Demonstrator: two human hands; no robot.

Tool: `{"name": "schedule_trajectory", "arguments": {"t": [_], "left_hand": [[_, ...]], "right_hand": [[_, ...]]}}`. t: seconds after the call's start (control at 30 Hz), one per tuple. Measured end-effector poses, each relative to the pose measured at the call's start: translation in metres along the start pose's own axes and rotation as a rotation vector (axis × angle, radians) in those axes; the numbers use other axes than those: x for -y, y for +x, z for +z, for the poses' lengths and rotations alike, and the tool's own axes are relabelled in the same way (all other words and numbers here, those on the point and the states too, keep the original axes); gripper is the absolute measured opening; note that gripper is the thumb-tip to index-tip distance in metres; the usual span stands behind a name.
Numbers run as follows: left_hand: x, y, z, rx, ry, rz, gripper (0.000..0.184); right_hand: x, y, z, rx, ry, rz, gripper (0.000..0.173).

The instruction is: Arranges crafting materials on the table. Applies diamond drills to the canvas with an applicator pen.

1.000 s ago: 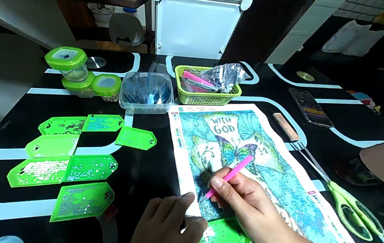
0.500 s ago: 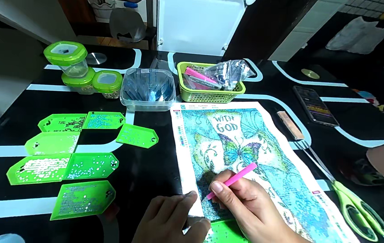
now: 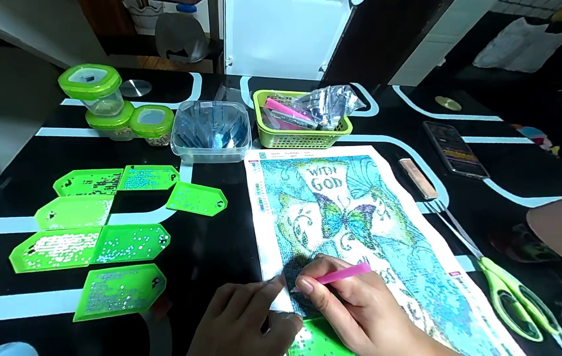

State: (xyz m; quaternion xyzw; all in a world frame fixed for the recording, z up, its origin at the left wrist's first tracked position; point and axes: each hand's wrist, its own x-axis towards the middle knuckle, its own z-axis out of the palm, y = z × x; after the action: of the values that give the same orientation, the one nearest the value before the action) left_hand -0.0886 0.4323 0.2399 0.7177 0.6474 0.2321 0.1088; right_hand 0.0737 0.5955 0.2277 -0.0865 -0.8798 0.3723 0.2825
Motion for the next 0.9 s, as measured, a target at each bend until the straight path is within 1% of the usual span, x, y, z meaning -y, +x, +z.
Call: {"name": "schedule_trajectory", "arguments": {"t": [0.1, 0.17, 0.27, 0.33, 0.4, 0.47, 0.53, 0.7, 0.9], "left_hand": [[0.001, -0.001, 0.002, -0.021, 0.012, 0.006, 0.039], [0.001, -0.002, 0.002, -0.02, 0.019, 0.007, 0.039], [0.001, -0.002, 0.001, -0.011, 0.018, 0.008, 0.039], [0.001, -0.002, 0.002, -0.014, 0.024, 0.011, 0.039], [0.001, -0.002, 0.002, -0.021, 0.028, 0.014, 0.038], [0.001, -0.002, 0.002, -0.025, 0.029, 0.016, 0.038], [0.001, -0.002, 0.003, -0.027, 0.026, 0.015, 0.038], [0.001, -0.002, 0.003, -0.032, 0.031, 0.014, 0.038], [0.001, -0.001, 0.001, -0.021, 0.023, 0.008, 0.038]], "right_hand": [[0.006, 0.0, -0.007, 0.058, 0.033, 0.061, 0.03], [0.008, -0.001, -0.013, 0.055, 0.142, 0.154, 0.029], [0.011, -0.01, -0.015, -0.104, 0.372, 0.233, 0.024], [0.016, -0.018, -0.016, -0.142, 0.405, 0.248, 0.021], [0.022, -0.026, -0.017, -0.106, 0.38, 0.246, 0.021], [0.026, -0.032, -0.017, -0.068, 0.321, 0.213, 0.028], [0.026, -0.033, -0.016, -0.05, 0.26, 0.179, 0.03], [0.021, -0.033, -0.011, -0.083, 0.13, 0.138, 0.029], [0.019, -0.033, -0.012, -0.082, 0.092, 0.133, 0.03]]}}
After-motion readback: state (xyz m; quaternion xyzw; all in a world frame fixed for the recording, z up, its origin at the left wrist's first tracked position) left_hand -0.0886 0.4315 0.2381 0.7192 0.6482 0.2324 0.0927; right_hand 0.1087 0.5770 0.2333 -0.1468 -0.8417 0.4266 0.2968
